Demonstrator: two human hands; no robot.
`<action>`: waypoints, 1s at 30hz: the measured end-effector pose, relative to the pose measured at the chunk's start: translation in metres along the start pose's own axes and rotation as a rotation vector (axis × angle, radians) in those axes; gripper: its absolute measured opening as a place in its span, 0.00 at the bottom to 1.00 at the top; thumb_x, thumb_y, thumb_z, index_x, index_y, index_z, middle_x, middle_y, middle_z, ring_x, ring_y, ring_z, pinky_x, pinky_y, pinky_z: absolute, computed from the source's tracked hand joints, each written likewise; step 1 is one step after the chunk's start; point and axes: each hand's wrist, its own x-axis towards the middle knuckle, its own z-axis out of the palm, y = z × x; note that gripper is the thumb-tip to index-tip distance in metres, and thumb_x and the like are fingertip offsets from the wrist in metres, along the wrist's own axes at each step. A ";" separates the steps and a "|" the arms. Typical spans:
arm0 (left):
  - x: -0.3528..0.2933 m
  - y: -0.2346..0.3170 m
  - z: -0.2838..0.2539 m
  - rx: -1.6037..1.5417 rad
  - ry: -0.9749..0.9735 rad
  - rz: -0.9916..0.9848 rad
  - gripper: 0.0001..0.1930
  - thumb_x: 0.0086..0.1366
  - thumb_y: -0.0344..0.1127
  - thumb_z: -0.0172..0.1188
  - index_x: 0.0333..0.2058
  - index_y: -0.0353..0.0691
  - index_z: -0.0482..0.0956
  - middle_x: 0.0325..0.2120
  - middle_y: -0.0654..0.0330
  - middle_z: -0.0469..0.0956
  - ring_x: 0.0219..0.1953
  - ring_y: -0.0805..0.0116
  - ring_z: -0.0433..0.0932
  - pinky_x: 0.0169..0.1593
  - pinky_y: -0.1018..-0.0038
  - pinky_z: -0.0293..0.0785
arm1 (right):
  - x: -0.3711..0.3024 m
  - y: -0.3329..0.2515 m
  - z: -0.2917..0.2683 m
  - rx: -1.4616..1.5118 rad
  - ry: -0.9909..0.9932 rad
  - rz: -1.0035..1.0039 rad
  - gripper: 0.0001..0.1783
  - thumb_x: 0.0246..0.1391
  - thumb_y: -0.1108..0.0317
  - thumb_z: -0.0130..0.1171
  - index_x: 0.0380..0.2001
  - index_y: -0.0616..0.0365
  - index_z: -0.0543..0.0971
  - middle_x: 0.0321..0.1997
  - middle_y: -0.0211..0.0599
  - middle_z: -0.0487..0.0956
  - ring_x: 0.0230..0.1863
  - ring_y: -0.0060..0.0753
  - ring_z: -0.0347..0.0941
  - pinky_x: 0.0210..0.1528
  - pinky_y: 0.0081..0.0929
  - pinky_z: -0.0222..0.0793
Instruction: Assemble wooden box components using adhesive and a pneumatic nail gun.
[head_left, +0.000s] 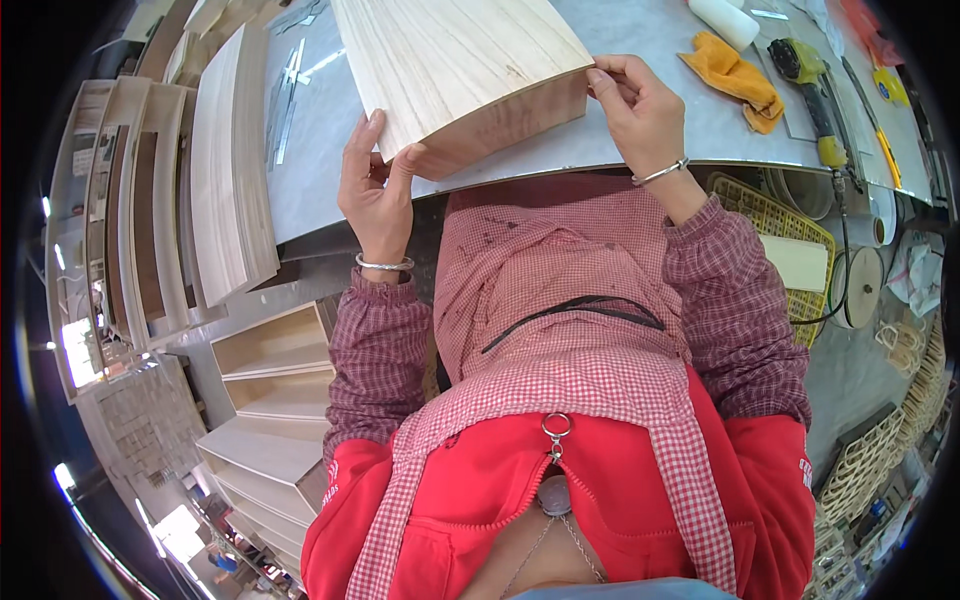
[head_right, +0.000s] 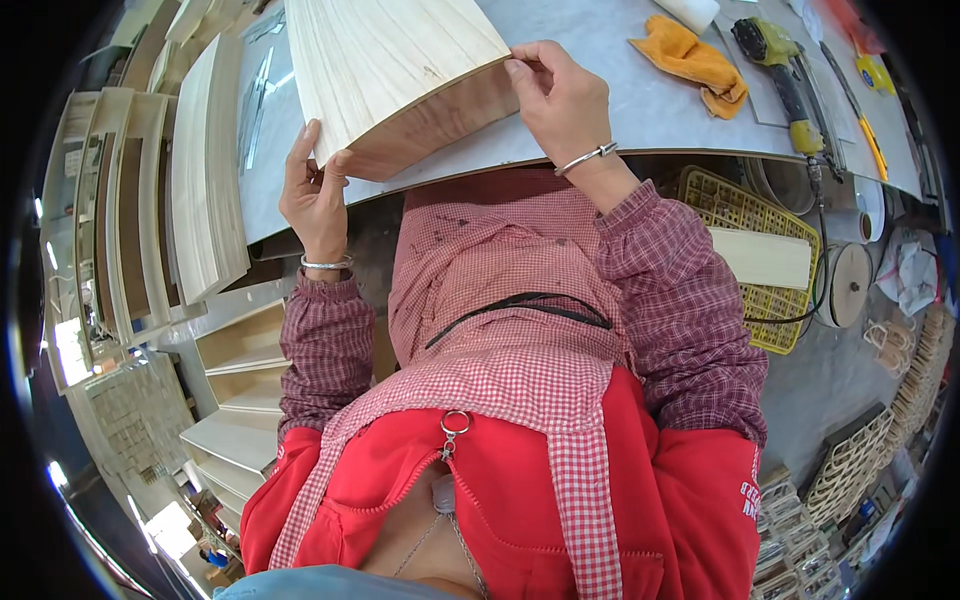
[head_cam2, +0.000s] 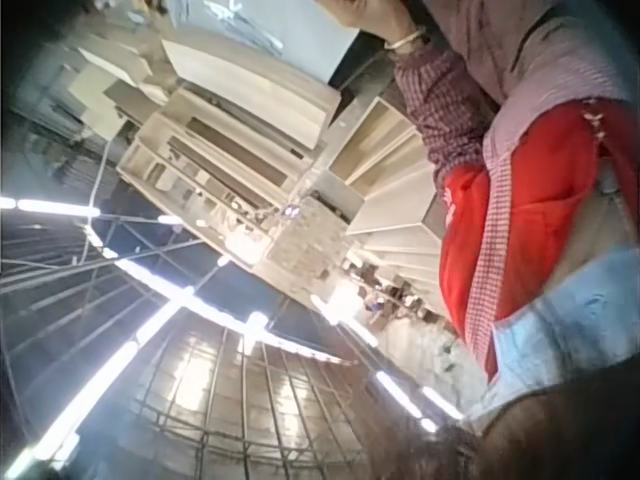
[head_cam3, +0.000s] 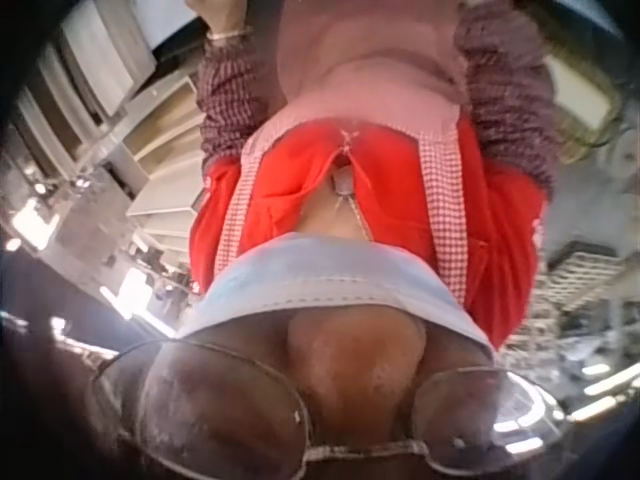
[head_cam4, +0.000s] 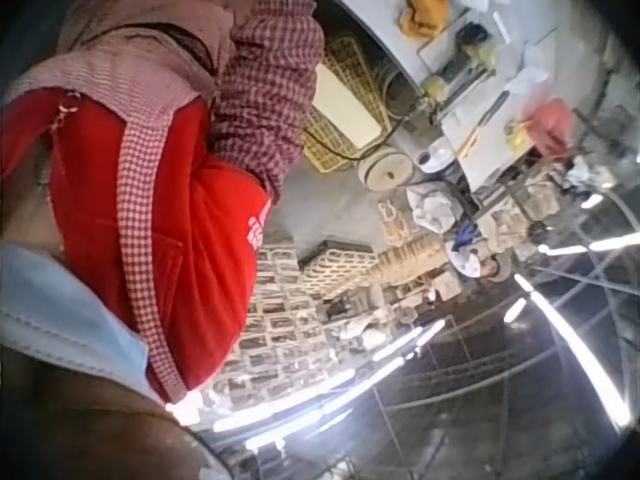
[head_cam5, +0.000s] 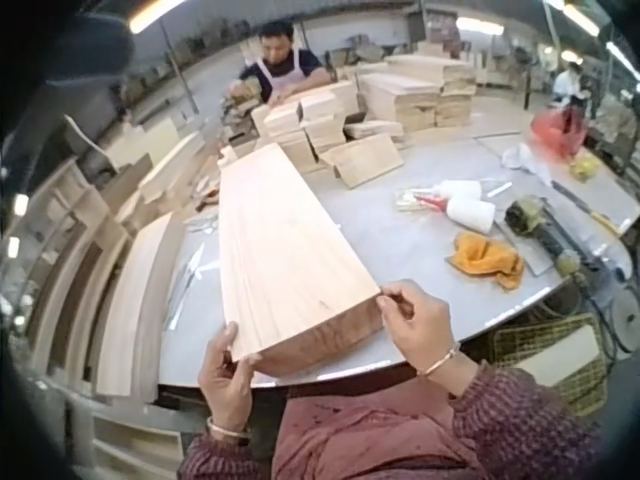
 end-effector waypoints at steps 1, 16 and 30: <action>0.000 0.000 -0.001 -0.004 -0.009 -0.020 0.26 0.54 0.34 0.69 0.52 0.41 0.74 0.53 0.53 0.72 0.30 0.75 0.69 0.34 0.82 0.69 | 0.000 0.000 0.000 -0.054 0.006 -0.045 0.08 0.50 0.73 0.59 0.35 0.60 0.79 0.28 0.30 0.81 0.25 0.21 0.74 0.28 0.16 0.68; 0.001 -0.007 -0.005 -0.015 0.010 0.052 0.23 0.57 0.36 0.66 0.52 0.41 0.75 0.45 0.60 0.77 0.28 0.78 0.67 0.30 0.84 0.73 | -0.001 0.000 0.001 -0.186 0.049 -0.270 0.09 0.49 0.76 0.60 0.36 0.61 0.79 0.31 0.30 0.81 0.25 0.24 0.73 0.30 0.16 0.71; 0.001 -0.008 -0.007 -0.026 0.006 0.031 0.22 0.57 0.34 0.66 0.52 0.41 0.75 0.42 0.61 0.78 0.28 0.78 0.68 0.30 0.84 0.73 | 0.004 0.004 0.004 -0.226 0.109 -0.439 0.09 0.43 0.77 0.59 0.32 0.57 0.78 0.27 0.28 0.79 0.18 0.24 0.68 0.21 0.18 0.63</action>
